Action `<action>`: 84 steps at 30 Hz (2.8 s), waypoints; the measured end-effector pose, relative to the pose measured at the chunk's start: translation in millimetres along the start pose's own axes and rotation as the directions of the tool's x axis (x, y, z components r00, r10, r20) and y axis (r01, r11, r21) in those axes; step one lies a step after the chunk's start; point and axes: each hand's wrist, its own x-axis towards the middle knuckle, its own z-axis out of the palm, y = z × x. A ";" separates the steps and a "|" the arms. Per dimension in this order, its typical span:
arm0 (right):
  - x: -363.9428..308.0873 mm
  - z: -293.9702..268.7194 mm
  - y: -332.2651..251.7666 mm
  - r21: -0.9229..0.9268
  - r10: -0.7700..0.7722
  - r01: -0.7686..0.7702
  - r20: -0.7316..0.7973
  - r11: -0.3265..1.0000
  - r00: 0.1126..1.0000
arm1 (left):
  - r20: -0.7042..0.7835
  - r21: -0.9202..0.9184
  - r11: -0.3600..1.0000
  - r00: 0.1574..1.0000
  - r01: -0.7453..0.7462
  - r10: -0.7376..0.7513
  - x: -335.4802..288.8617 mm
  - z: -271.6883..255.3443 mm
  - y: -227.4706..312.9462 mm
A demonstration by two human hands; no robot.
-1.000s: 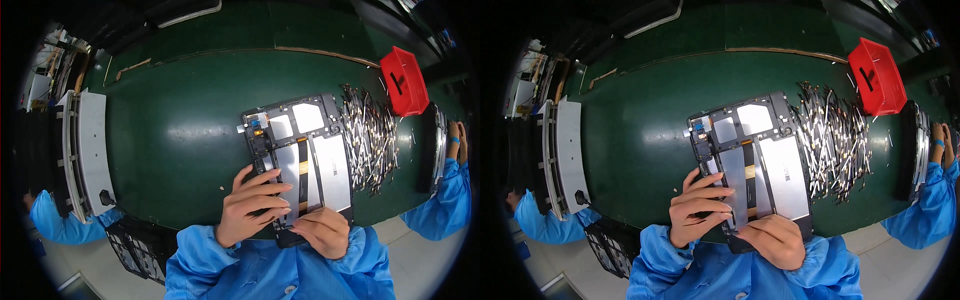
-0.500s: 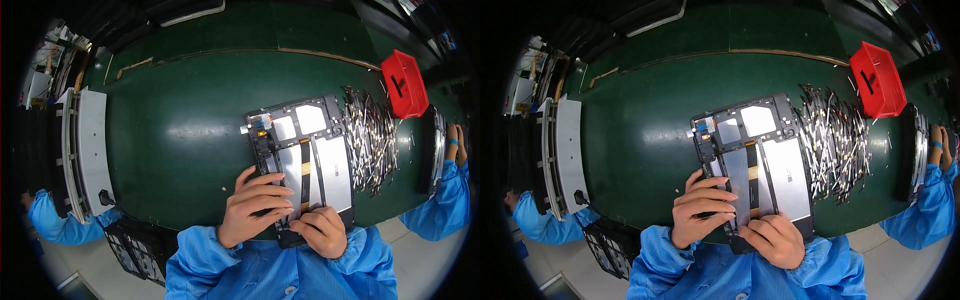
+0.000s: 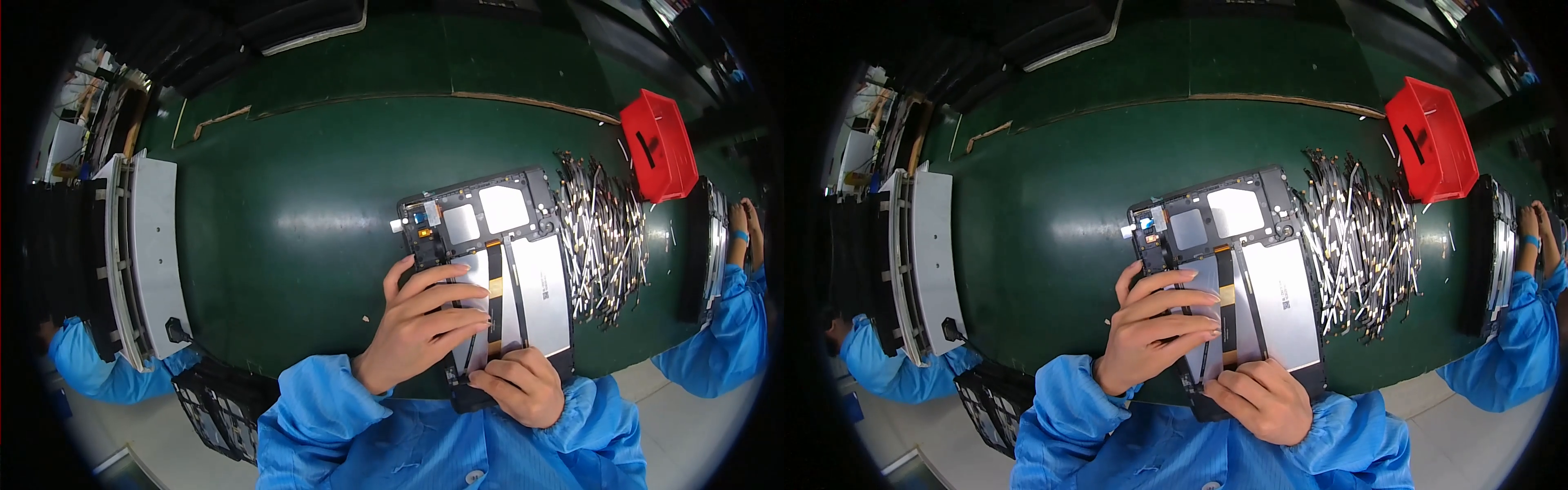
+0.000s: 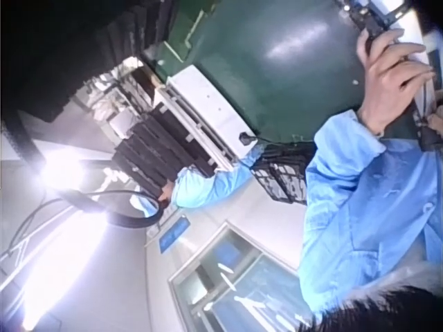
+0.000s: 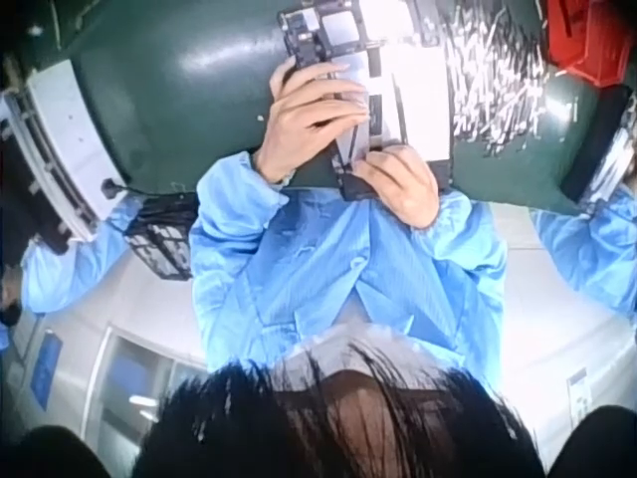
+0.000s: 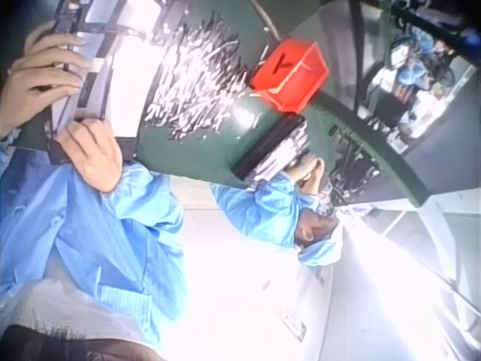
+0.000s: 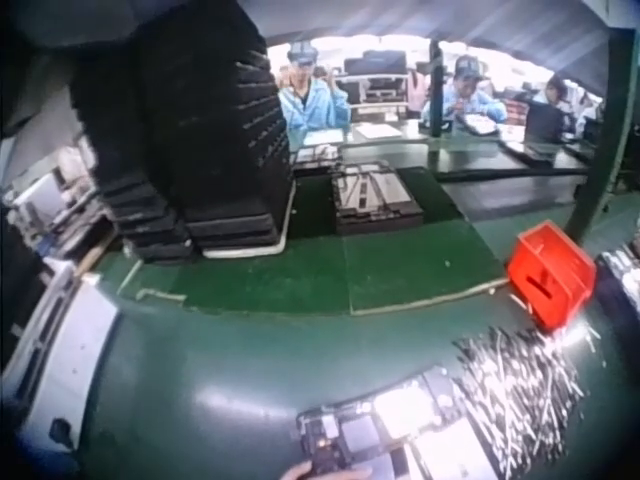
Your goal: The person assembles internal components of a tablet frame by manipulating ribbon cables and adhesive tapes with tweezers to connect them to electronic connectors.
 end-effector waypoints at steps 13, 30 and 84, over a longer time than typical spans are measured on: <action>4.2 -0.8 -1.1 0.001 0.028 -0.028 -0.006 1.000 1.000 | -0.019 -0.036 0.999 1.000 0.007 -0.008 -0.1 0.9 -3.3; 2.8 -4.4 -5.0 -0.132 -0.018 0.023 0.036 0.991 0.999 | 0.122 0.189 0.982 0.992 -0.002 -0.021 -28.6 -19.6 3.8; 72.8 -11.3 48.4 0.343 0.300 -0.250 -0.101 0.905 0.948 | 0.133 0.564 0.821 0.991 -0.084 0.010 -84.7 0.4 20.5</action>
